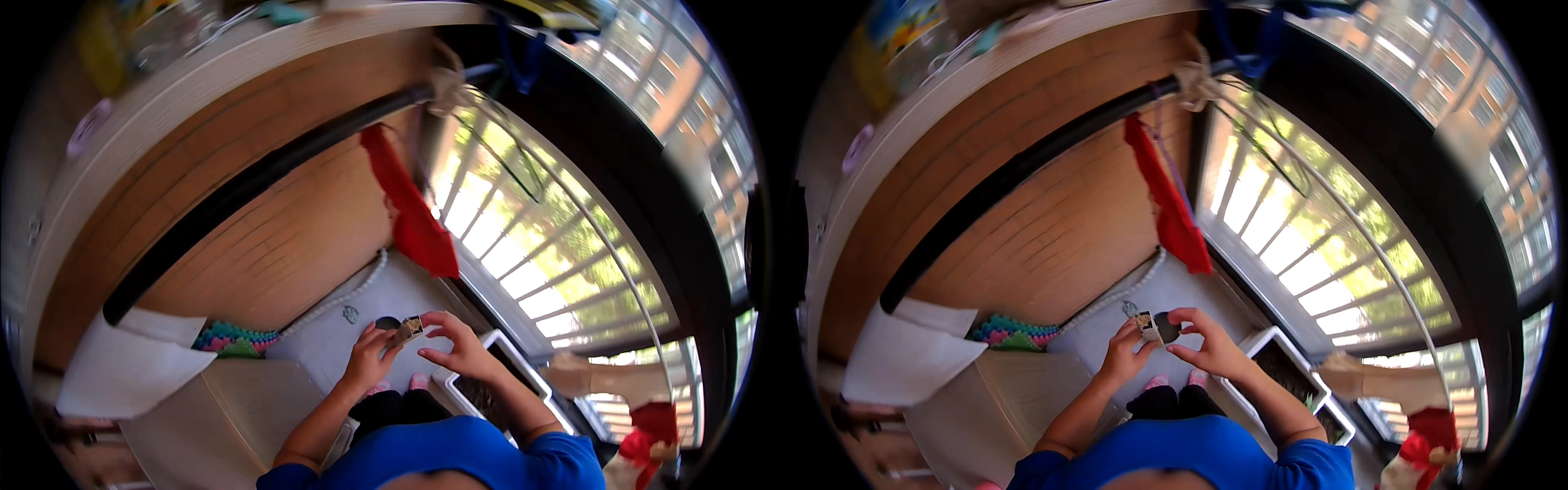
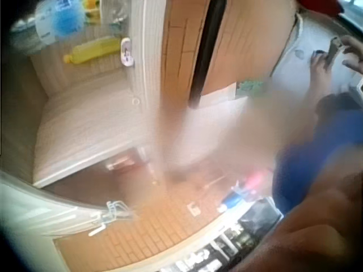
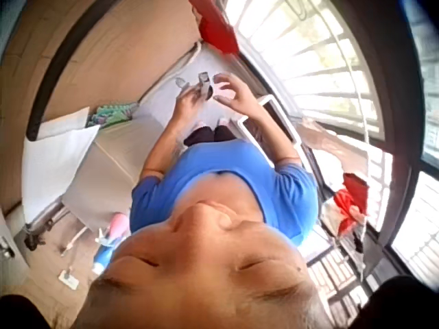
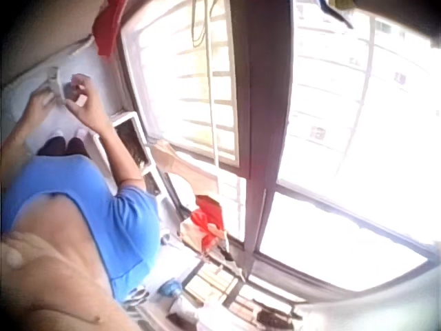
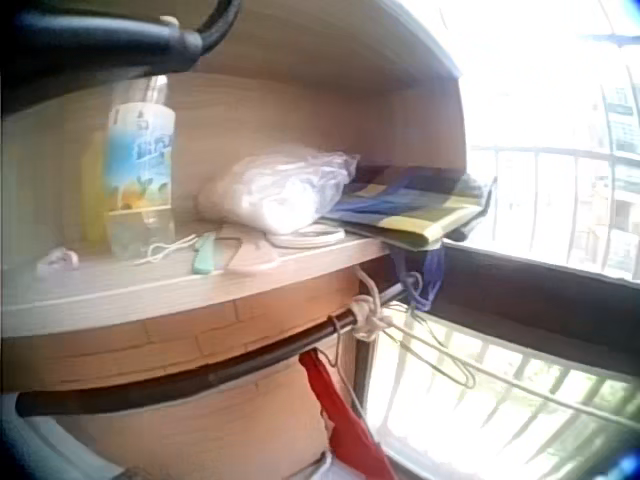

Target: The person scrubs a white pipe and the surrounding wall area on a balcony using a small red scraper and a cloth. They dip the cloth into a bucket of water to clean the surface. The person also handles a long metal strip and a plastic bag during the process.

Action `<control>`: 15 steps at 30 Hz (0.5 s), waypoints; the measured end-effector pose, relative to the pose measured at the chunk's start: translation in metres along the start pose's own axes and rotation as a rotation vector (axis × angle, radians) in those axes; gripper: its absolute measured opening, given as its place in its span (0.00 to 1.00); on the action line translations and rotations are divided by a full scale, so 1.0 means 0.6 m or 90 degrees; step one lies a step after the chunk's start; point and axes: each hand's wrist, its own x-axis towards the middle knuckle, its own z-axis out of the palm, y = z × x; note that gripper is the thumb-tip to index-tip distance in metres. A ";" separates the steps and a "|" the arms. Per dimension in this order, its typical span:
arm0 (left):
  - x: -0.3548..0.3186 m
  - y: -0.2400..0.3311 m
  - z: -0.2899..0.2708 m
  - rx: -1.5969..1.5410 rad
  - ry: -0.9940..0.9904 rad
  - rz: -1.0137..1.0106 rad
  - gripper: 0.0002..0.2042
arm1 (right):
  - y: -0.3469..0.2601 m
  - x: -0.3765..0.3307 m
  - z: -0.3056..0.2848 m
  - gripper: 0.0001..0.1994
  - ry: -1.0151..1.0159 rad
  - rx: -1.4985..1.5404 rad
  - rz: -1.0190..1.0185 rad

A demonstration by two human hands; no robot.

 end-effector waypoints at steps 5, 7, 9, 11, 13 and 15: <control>0.038 0.040 0.011 -0.076 -0.150 0.079 0.12 | -0.089 -0.043 -0.013 0.21 0.105 -0.097 0.018; 0.045 0.053 0.021 -0.104 -0.218 0.103 0.12 | -0.098 -0.072 -0.014 0.21 0.150 -0.121 0.024; 0.055 0.060 0.040 -0.118 -0.288 0.133 0.12 | -0.117 -0.097 -0.019 0.18 0.187 -0.158 0.034; 0.057 0.080 0.053 -0.137 -0.327 0.177 0.11 | -0.129 -0.127 -0.016 0.15 0.229 -0.189 0.045; 0.064 0.082 0.075 -0.155 -0.392 0.193 0.13 | -0.116 -0.149 -0.010 0.13 0.283 -0.212 0.071; 0.061 0.082 0.091 -0.149 -0.469 0.197 0.18 | -0.128 -0.182 -0.005 0.13 0.332 -0.202 0.084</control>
